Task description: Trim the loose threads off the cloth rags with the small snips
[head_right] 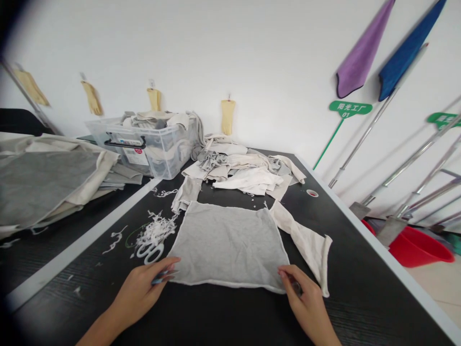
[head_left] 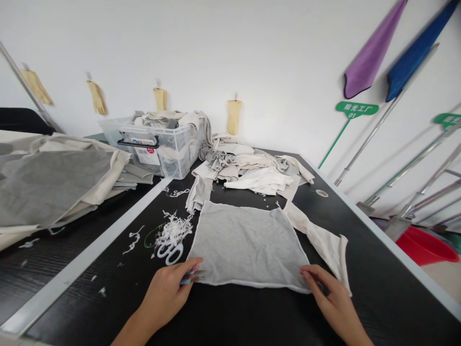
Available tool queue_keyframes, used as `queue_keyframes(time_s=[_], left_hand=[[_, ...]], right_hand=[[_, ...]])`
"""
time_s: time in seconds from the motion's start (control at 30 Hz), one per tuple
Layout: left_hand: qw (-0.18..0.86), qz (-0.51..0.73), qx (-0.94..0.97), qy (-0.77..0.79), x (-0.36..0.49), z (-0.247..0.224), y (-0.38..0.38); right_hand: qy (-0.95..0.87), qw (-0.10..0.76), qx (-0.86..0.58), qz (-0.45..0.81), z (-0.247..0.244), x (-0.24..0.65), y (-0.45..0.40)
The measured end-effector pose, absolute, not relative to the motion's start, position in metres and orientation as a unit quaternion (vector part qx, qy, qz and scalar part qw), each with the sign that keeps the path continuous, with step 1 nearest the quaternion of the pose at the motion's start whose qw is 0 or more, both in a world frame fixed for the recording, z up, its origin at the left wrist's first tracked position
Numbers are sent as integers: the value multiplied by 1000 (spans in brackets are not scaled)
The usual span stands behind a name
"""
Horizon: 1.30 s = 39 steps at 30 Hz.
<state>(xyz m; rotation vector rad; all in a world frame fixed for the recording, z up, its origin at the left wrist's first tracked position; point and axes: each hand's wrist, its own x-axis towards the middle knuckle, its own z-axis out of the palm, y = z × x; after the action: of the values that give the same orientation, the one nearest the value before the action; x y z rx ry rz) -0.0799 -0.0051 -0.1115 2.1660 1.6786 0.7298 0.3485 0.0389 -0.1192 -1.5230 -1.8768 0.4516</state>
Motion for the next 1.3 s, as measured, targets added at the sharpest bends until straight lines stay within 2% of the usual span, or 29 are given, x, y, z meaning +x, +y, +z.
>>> queue_keyframes(time_s=[1.0, 1.3], left_hand=[[61, 235, 776, 581, -80, -110, -8], [-85, 195, 822, 528, -97, -123, -42]], right_hand=[[-760, 333, -547, 110, -120, 348, 33], [-816, 185, -525, 153, -121, 340, 25]])
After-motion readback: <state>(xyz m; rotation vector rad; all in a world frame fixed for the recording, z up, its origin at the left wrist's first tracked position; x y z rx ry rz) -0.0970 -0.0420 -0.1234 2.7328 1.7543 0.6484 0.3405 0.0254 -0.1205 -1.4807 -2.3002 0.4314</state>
